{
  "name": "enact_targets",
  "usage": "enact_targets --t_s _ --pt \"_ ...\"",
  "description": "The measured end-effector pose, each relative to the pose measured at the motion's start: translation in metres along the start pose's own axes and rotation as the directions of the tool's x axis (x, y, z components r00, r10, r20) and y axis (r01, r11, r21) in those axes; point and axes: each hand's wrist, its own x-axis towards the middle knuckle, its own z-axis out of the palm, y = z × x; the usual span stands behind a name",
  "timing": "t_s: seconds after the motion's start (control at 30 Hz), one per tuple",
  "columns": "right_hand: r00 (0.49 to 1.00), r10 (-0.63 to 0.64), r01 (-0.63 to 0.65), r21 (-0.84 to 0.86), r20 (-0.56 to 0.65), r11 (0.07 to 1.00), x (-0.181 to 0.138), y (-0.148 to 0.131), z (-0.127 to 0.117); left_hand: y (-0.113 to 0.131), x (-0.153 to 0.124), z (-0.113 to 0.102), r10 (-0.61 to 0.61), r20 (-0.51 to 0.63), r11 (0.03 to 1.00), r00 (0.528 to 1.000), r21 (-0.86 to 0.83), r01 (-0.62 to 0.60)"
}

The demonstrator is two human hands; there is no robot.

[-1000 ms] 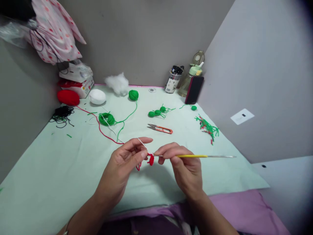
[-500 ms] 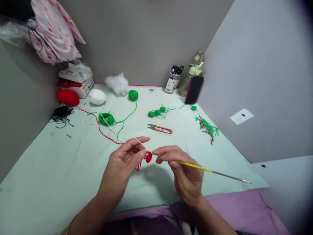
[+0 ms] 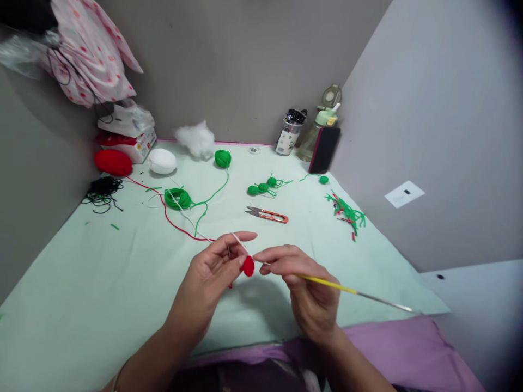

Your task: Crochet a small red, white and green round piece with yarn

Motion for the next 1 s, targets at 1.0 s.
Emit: enact_targets --t_s 1.0 --pt "0.996 0.019 -0.031 -0.144 -0.084 0.989 0.003 -0.004 -0.003 0.011 -0.002 0.005 -0.218 0.044 0.945 0.975 -0.238 0.222"
